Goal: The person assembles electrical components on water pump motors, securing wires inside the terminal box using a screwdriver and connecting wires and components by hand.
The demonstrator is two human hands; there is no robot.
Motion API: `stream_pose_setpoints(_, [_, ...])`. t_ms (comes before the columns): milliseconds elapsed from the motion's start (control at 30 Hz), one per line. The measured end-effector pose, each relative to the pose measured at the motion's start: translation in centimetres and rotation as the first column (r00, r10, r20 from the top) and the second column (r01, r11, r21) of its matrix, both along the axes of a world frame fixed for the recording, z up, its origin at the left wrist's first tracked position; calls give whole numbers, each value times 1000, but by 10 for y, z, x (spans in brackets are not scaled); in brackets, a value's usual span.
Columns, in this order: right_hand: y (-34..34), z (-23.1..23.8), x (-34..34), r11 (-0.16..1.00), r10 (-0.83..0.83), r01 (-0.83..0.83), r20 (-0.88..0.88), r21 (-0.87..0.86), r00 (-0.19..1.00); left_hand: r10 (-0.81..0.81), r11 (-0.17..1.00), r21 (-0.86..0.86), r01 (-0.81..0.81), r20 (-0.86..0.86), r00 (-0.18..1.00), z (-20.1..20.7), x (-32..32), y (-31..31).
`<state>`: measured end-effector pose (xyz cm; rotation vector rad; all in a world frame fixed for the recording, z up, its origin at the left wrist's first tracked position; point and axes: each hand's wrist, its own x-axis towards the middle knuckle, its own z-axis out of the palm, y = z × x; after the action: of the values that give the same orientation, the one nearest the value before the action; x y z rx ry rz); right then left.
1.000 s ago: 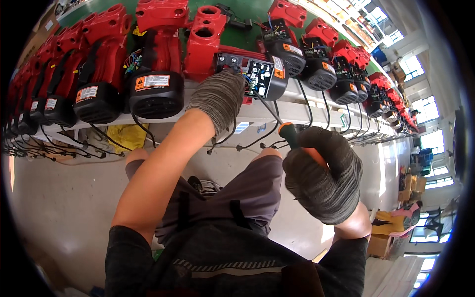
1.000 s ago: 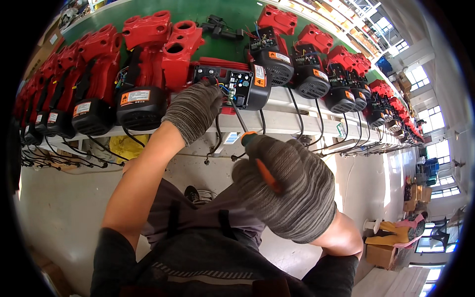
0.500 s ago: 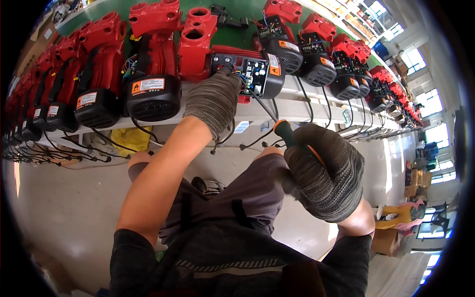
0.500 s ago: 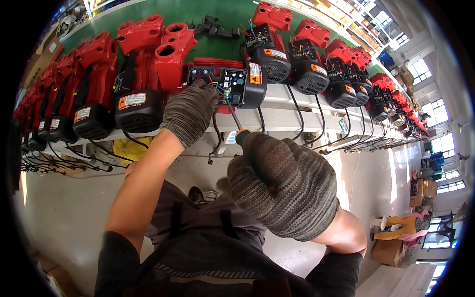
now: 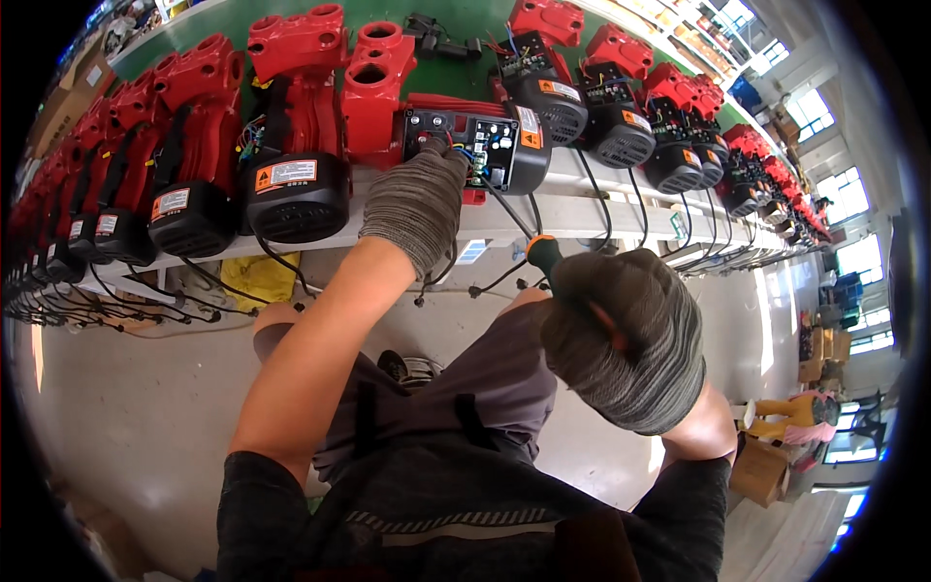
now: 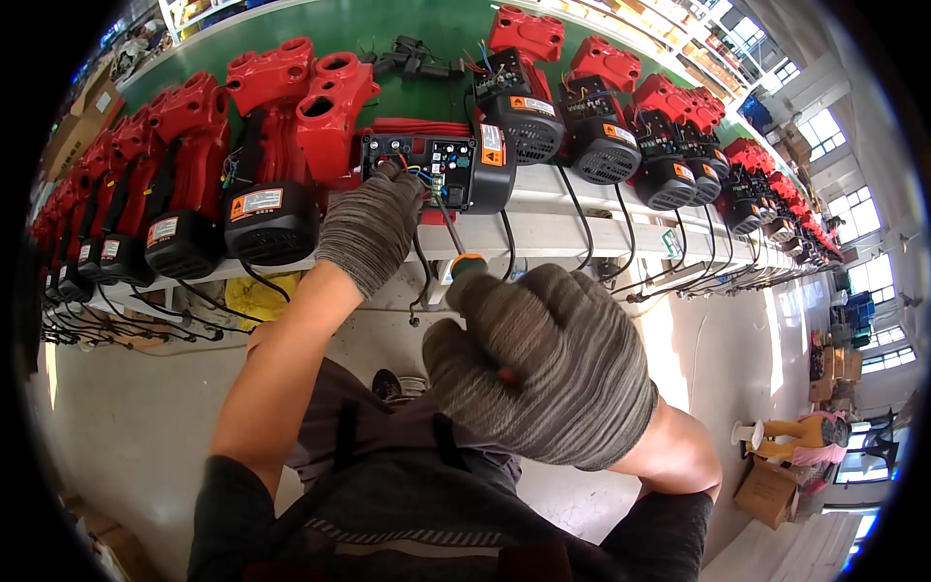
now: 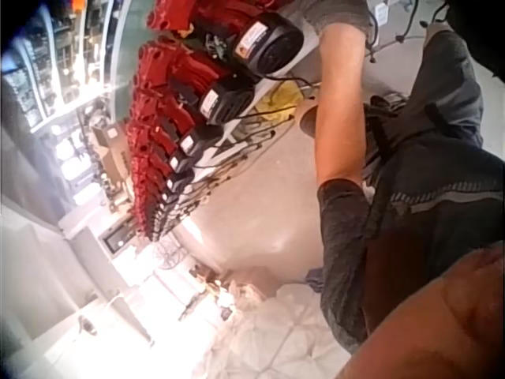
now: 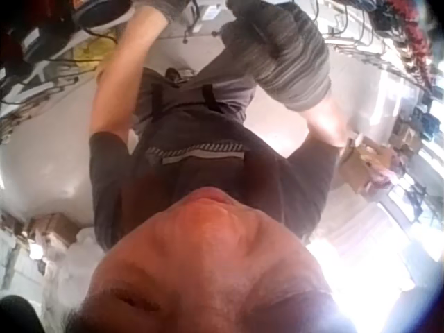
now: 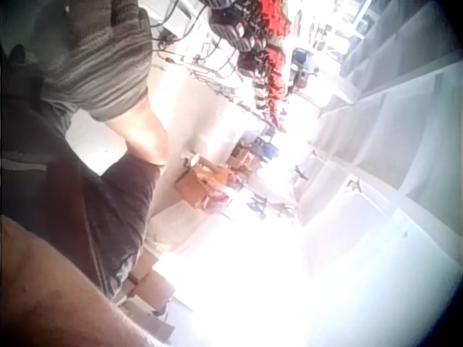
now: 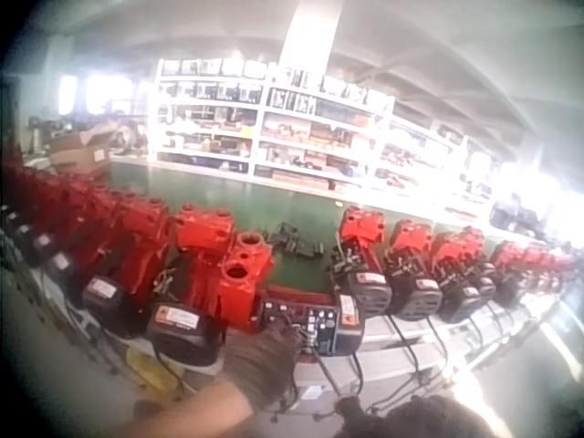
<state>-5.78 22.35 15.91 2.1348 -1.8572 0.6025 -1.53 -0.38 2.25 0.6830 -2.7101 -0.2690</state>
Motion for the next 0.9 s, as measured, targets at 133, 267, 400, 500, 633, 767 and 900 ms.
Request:
stream_pose_setpoints(133, [8,2,5,996,-31,35,-54,83,998,-192,969,-163,184,-33,981,-13,-1,-12])
stream_pose_setpoints(267, [5,6,5,999,20,-14,-123,43,992,-40,999,5,40,33,999,10,1,3])
stream_pose_setpoints(400, [8,5,7,989,-103,105,-25,105,994,-76,997,-1,76,1,997,0,0,-3])
stream_pose_setpoints(500, [8,7,7,979,-145,143,3,148,990,-87,996,-33,86,-6,996,-10,-1,-8])
stream_pose_setpoints(633, [2,8,5,1000,8,-3,-190,23,982,-120,992,-43,120,6,993,6,3,-2])
stream_pose_setpoints(767, [1,8,6,998,39,-26,-213,61,976,-43,996,74,48,-59,997,8,0,2])
stream_pose_setpoints(900, [-2,9,10,997,72,-62,-296,44,952,-93,986,120,117,-185,978,3,7,-2])
